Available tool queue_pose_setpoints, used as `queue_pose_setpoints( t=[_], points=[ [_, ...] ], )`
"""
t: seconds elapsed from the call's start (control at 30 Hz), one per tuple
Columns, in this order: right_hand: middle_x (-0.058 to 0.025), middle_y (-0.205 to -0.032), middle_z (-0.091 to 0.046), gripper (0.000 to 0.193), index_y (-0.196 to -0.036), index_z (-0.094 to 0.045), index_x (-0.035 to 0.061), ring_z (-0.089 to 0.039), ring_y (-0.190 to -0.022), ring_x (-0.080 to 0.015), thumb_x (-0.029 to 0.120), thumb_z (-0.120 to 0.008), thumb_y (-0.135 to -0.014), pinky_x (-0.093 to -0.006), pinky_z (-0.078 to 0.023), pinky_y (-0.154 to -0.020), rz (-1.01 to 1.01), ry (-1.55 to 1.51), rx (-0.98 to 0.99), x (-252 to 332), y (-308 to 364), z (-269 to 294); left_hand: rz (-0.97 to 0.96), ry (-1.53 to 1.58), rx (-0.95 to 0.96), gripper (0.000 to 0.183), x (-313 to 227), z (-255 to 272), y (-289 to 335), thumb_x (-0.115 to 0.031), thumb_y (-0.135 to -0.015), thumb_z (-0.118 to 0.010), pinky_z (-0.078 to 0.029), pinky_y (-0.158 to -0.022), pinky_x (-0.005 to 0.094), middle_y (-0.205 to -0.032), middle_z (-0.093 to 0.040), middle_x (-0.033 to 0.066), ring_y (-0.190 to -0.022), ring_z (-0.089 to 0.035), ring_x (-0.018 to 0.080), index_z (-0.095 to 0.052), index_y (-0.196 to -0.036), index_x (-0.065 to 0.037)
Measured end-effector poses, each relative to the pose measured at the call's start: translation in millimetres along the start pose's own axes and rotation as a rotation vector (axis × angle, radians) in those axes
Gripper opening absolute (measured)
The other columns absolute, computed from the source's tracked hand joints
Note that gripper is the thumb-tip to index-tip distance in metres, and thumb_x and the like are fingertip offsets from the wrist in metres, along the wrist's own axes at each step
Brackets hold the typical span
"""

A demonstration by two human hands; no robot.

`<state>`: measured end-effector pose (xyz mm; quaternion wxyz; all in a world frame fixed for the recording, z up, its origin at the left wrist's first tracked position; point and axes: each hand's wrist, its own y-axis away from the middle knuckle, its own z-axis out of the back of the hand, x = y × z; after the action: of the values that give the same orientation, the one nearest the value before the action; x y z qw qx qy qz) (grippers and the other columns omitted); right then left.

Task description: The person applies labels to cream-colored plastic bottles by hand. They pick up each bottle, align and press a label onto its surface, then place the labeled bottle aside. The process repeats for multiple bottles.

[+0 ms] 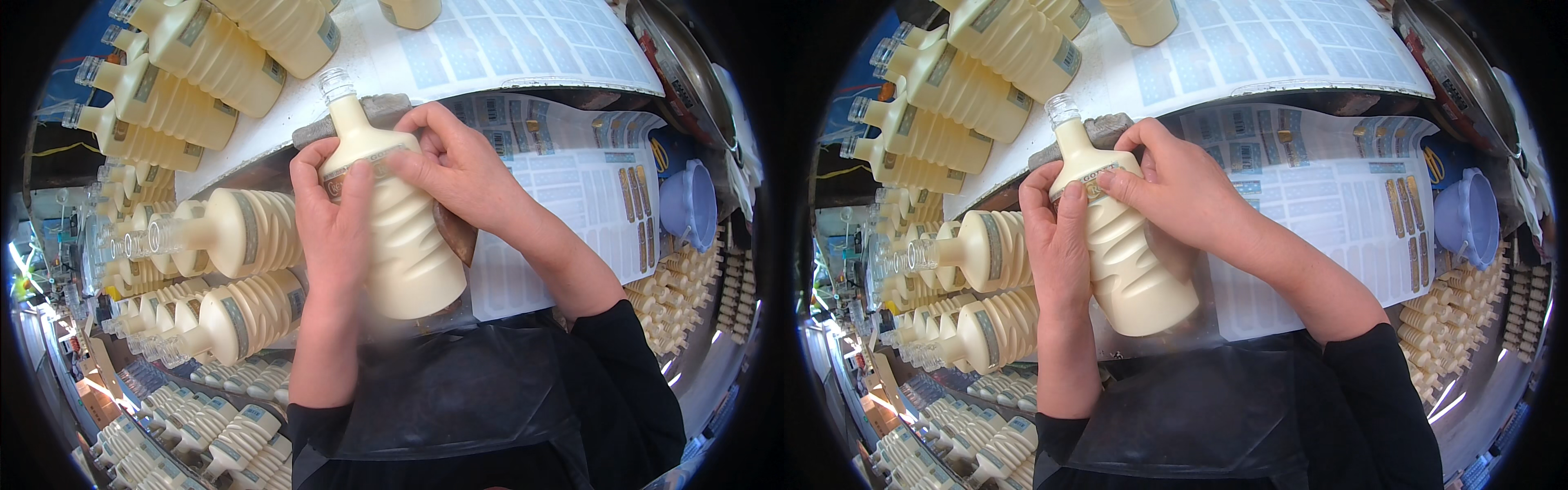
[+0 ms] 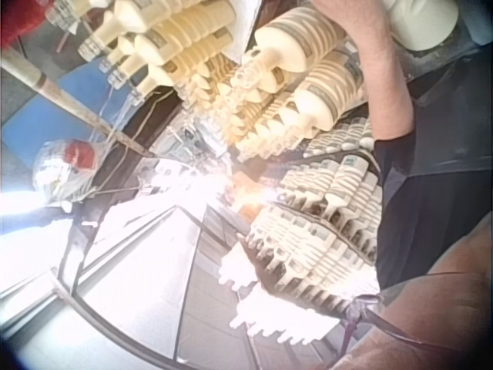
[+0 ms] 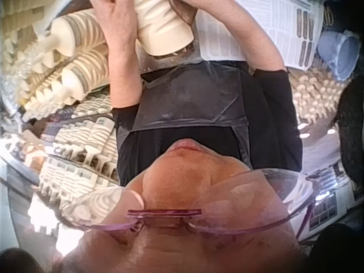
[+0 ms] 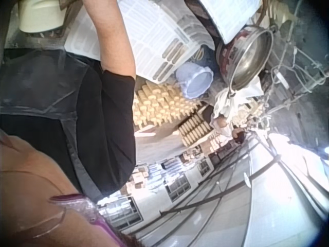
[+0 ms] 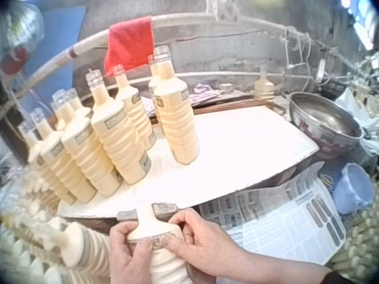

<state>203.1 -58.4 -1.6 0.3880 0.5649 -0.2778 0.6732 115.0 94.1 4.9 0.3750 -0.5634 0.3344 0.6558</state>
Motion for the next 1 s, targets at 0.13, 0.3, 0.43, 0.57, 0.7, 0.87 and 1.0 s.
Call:
queue_pose_setpoints(
  t=[0.13, 0.3, 0.43, 0.57, 0.7, 0.87, 1.0],
  points=[
    [-0.0028, -0.066, -0.051, 0.044, -0.112, -0.058, 0.0034, -0.048, -0.061, -0.0137, 0.038, -0.075, -0.091, -0.0342, -0.04, -0.057, -0.002, -0.005, -0.006, 0.4, 0.7, 0.0, -0.003, -0.006, 0.001, 0.044, 0.0, 0.3, 0.0, -0.023, -0.098, -0.067, -0.049, -0.093, 0.0327, -0.12, -0.06, 0.0134, -0.106, -0.058, 0.0182, -0.05, -0.131, -0.001],
    [-0.0026, -0.066, -0.05, 0.044, -0.112, -0.058, 0.0034, -0.047, -0.061, -0.0133, 0.038, -0.076, -0.091, -0.0336, -0.039, -0.057, -0.003, -0.009, -0.013, -0.9, 0.3, -0.5, -0.007, 0.006, 0.002, 0.044, 1.5, 0.0, -0.2, -0.023, -0.097, -0.068, -0.049, -0.094, 0.0326, -0.12, -0.059, 0.0134, -0.107, -0.058, 0.0182, -0.05, -0.131, -0.001],
    [-0.002, -0.066, -0.05, 0.043, -0.112, -0.059, 0.0032, -0.047, -0.062, -0.0127, 0.037, -0.076, -0.091, -0.0333, -0.039, -0.057, 0.002, -0.038, -0.009, -3.2, -0.4, -0.6, -0.019, 0.0, 0.002, 0.044, 3.3, 0.4, -0.6, -0.023, -0.097, -0.068, -0.049, -0.094, 0.0326, -0.121, -0.059, 0.0136, -0.107, -0.058, 0.0183, -0.05, -0.131, -0.001],
    [-0.0011, -0.067, -0.051, 0.043, -0.112, -0.059, 0.003, -0.047, -0.062, -0.0114, 0.037, -0.076, -0.09, -0.0321, -0.039, -0.057, 0.004, -0.043, -0.012, -2.4, -0.7, 0.1, -0.013, 0.015, 0.006, 0.045, 2.2, -0.3, -0.1, -0.024, -0.098, -0.068, -0.048, -0.095, 0.033, -0.122, -0.058, 0.014, -0.108, -0.057, 0.0187, -0.05, -0.131, 0.0],
    [-0.0003, -0.066, -0.051, 0.044, -0.112, -0.06, 0.003, -0.047, -0.062, -0.0103, 0.037, -0.077, -0.089, -0.0314, -0.039, -0.056, 0.004, -0.079, -0.012, -2.9, -1.5, -0.1, -0.015, 0.001, 0.0, 0.046, 2.9, -0.2, -0.7, -0.025, -0.098, -0.068, -0.048, -0.096, 0.0334, -0.122, -0.058, 0.0143, -0.109, -0.057, 0.0192, -0.05, -0.131, 0.0],
    [0.0018, -0.079, -0.055, 0.031, -0.113, -0.062, 0.0036, -0.05, -0.074, -0.0065, 0.031, -0.065, -0.099, -0.0252, -0.043, -0.066, -0.02, -0.181, -0.008, -2.3, -0.4, 1.0, -0.045, -0.049, 0.008, 0.045, 7.3, 0.7, -2.7, -0.026, -0.098, -0.066, -0.048, -0.096, 0.0334, -0.121, -0.058, 0.0139, -0.108, -0.057, 0.0185, -0.05, -0.131, 0.0],
    [0.0027, -0.088, -0.057, 0.032, -0.108, -0.07, 0.0057, -0.051, -0.083, -0.0062, 0.031, -0.051, -0.107, -0.0226, -0.043, -0.077, -0.144, -0.252, -0.042, -8.1, -4.5, 30.6, 0.012, 0.049, -0.019, 0.041, 2.4, 0.1, -1.3, -0.025, -0.101, -0.06, -0.048, -0.094, 0.0326, -0.118, -0.06, 0.0124, -0.105, -0.057, 0.0169, -0.05, -0.132, -0.001]
  ],
)
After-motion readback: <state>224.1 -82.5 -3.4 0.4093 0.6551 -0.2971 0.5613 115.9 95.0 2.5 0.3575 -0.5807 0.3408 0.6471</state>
